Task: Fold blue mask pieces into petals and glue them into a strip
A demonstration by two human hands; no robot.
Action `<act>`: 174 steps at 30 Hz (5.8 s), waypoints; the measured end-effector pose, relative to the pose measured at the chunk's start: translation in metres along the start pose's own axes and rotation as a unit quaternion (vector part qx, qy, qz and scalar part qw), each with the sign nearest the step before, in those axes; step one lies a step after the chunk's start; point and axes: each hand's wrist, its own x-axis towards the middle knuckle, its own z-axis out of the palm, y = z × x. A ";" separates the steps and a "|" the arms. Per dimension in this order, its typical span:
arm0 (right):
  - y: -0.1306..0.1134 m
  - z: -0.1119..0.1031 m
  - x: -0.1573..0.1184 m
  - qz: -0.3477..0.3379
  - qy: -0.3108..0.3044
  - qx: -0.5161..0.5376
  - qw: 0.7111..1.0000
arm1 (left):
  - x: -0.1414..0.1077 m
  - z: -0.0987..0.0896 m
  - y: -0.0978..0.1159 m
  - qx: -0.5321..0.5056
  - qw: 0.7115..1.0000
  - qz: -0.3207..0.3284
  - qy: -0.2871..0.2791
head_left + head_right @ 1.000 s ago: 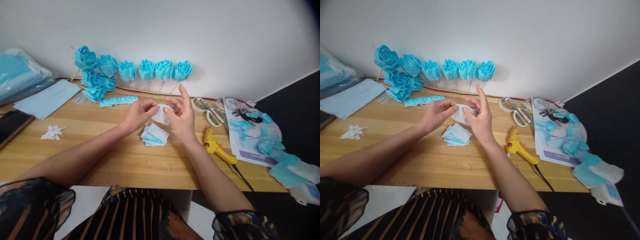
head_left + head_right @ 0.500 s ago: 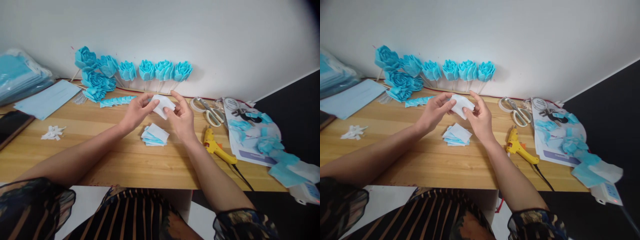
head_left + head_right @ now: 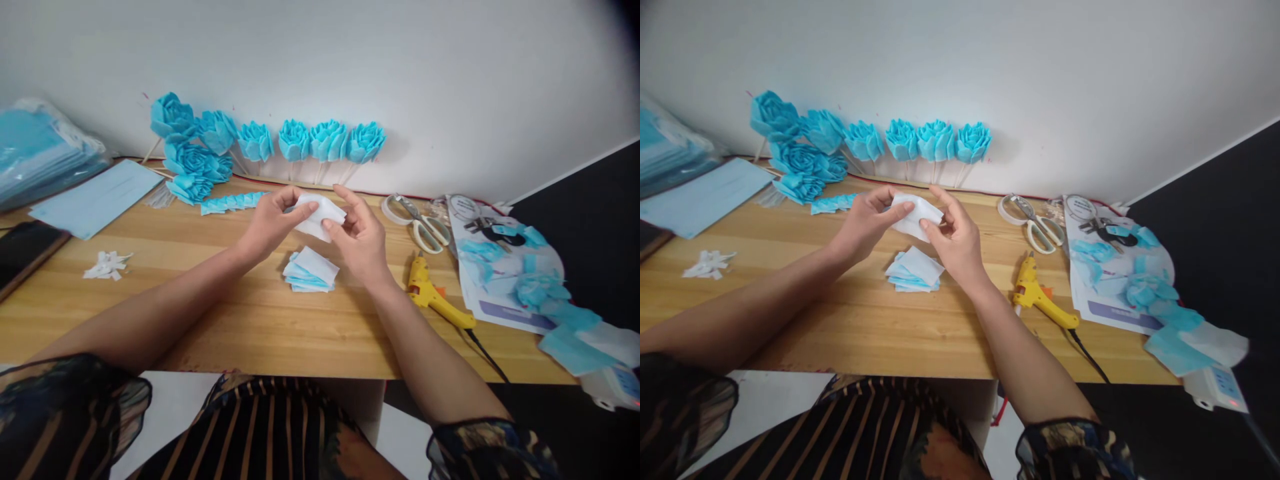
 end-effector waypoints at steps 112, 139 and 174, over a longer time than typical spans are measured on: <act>-0.006 -0.002 0.000 -0.017 0.038 0.029 0.999 | -0.003 0.001 0.006 -0.062 0.994 -0.053 -0.070; -0.003 0.000 0.001 0.008 0.032 0.050 0.998 | -0.003 0.005 0.005 -0.093 0.990 -0.052 -0.091; -0.006 -0.001 0.002 -0.011 0.090 0.024 0.996 | -0.002 0.003 0.001 -0.062 0.996 -0.048 -0.033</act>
